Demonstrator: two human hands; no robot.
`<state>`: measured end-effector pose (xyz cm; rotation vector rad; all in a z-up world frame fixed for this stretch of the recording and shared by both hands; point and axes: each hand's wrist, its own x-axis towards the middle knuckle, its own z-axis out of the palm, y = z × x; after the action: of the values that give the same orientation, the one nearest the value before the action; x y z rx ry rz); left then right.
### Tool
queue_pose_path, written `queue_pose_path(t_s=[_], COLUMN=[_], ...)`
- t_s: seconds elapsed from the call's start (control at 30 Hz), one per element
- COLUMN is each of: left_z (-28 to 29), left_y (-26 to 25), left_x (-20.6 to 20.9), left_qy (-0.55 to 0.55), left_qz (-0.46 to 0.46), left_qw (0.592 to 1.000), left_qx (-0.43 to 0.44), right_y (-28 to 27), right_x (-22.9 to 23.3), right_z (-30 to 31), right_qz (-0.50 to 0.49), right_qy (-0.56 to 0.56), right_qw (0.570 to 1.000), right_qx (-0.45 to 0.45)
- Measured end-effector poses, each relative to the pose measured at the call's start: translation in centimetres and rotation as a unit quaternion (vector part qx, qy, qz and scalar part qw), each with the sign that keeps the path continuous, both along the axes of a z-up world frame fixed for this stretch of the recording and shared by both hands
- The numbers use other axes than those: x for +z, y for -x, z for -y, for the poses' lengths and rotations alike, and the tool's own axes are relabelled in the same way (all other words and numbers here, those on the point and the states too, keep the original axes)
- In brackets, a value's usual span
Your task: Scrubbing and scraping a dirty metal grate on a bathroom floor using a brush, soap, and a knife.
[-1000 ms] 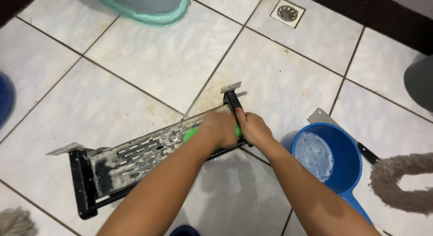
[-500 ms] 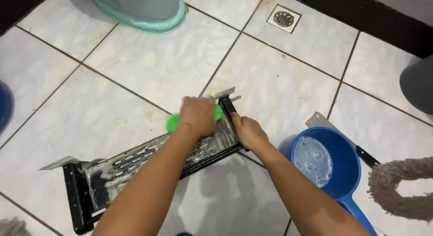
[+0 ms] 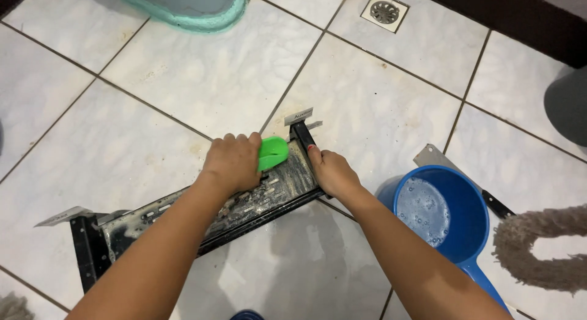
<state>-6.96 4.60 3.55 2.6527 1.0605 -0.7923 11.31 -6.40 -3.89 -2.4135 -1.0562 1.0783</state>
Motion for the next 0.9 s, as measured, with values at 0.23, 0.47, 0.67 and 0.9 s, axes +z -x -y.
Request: queue_pose_path(t_s=[0.23, 0.47, 0.67, 0.9], left_z=[1.0, 1.1, 1.5, 1.7], left_y=[-5.2, 1.7, -3.1, 1.3], left_x=[-3.3, 0.9, -1.7, 1.2], left_qy=[-0.013, 0.031, 0.016, 0.058], left_qz=[0.08, -0.034, 0.03, -0.054], left_qw=[0.993, 0.994, 0.991, 0.989], left_qx=[0.084, 0.104, 0.127, 0.122], right_y=[-1.9, -2.2, -1.9, -3.5], right_x=[-0.7, 0.4, -0.3, -1.0], right_z=[0.1, 0.6, 0.5, 0.9], right_qz=[0.03, 0.023, 0.028, 0.046], right_qy=[-0.009, -0.012, -0.004, -0.014], right_qw=[0.999, 1.0, 0.999, 0.998], right_qx=[0.01, 0.012, 0.02, 0.027])
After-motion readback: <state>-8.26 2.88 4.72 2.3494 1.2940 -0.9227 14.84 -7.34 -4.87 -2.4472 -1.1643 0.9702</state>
